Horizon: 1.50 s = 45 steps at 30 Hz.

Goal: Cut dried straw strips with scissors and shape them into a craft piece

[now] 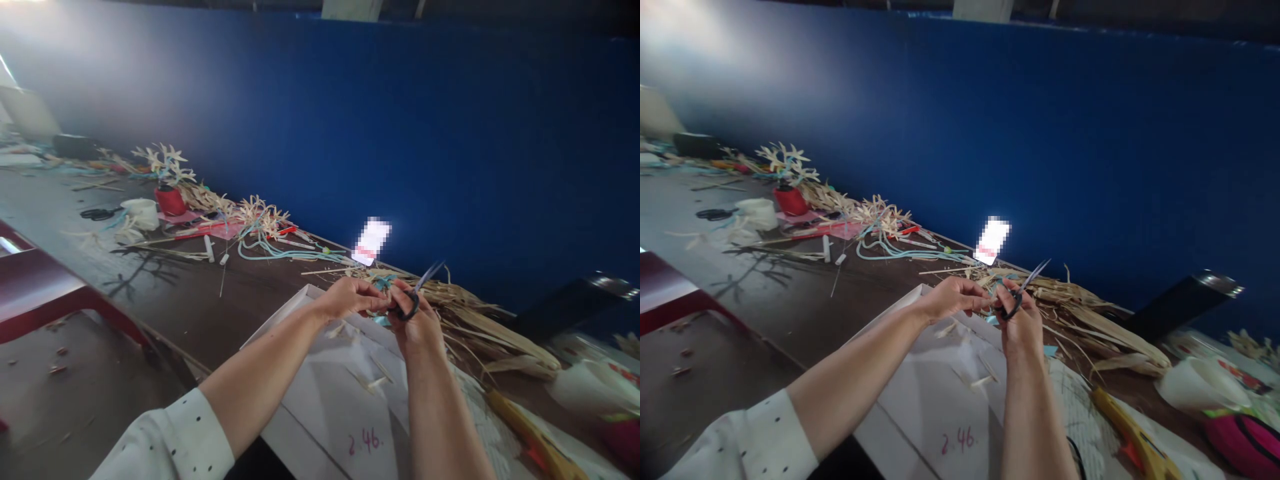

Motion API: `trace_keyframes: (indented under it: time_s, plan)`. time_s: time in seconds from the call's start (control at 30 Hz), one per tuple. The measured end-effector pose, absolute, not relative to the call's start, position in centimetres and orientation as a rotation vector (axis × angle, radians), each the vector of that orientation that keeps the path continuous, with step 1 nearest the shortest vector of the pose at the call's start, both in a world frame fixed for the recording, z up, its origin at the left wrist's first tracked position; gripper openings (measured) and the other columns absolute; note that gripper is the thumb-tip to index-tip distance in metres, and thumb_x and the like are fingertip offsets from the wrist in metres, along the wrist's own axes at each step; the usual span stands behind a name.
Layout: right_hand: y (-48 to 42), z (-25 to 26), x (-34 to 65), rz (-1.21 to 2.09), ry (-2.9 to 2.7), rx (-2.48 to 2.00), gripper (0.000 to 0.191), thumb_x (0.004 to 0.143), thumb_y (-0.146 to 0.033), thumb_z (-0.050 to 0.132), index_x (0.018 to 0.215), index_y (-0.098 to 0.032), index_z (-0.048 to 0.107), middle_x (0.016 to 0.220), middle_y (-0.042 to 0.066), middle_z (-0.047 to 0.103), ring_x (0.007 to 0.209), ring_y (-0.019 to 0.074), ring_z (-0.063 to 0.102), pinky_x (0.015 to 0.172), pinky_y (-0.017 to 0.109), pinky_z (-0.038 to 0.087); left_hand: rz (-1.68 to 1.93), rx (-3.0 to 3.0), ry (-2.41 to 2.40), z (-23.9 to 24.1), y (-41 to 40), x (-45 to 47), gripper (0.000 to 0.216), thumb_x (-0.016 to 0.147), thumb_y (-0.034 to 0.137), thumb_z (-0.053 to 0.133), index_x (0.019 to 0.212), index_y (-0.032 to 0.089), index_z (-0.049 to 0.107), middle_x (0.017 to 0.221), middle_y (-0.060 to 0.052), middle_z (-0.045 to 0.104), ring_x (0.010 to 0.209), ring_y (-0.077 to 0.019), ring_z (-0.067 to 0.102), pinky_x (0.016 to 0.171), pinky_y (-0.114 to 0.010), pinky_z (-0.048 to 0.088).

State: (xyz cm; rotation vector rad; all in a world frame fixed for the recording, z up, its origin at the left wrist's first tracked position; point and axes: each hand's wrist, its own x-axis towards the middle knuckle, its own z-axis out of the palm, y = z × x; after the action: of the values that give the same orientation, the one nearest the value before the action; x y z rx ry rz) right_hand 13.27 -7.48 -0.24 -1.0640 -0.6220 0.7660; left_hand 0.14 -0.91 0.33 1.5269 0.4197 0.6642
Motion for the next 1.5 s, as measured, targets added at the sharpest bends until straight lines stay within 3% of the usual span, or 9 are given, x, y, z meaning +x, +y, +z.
trace_keyframes:
  time_s: [0.53,0.97,1.17,1.5]
  plan:
    - [-7.4,-0.3,13.3,0.716,-0.577,-1.03,0.039,0.056,-0.024,0.078,0.092,-0.018,0.063,0.058,-0.004,0.056,0.05,0.0076,0.05,0.042,0.016,0.038,0.68,1.525,0.444,0.3,-0.8,0.2,0.034,0.066,0.04,0.067,0.083,0.012,0.067,0.074,-0.005,0.062,0.064,-0.0089,0.054,0.057,-0.021,0.044]
    - [-7.8,0.4,13.5,0.56,-0.432,-1.115,0.037,0.054,-0.03,0.078,0.087,-0.017,0.064,0.071,0.002,0.065,0.053,0.0085,0.052,0.038,0.014,0.037,0.671,1.499,0.581,0.2,-0.5,0.4,0.038,0.062,0.042,0.068,0.084,0.011,0.067,0.072,-0.005,0.062,0.064,-0.0104,0.054,0.054,-0.02,0.044]
    - [-7.7,0.4,13.9,0.486,-0.418,-1.087,0.035,0.056,-0.029,0.075,0.086,-0.017,0.063,0.074,0.003,0.064,0.052,0.0079,0.05,0.033,0.012,0.028,0.673,1.512,0.601,0.4,-0.6,0.3,0.04,0.062,0.043,0.067,0.085,0.011,0.067,0.073,-0.005,0.063,0.063,-0.0097,0.053,0.055,-0.021,0.044]
    - [-7.8,0.3,14.6,0.38,-0.413,-1.007,0.034,0.057,-0.028,0.074,0.087,-0.017,0.061,0.073,0.002,0.063,0.054,0.0081,0.051,0.034,0.013,0.028,0.344,2.045,0.401,0.5,-1.1,-0.5,0.024,0.07,0.031,0.059,0.085,0.015,0.069,0.072,-0.002,0.066,0.067,-0.0093,0.056,0.058,-0.017,0.039]
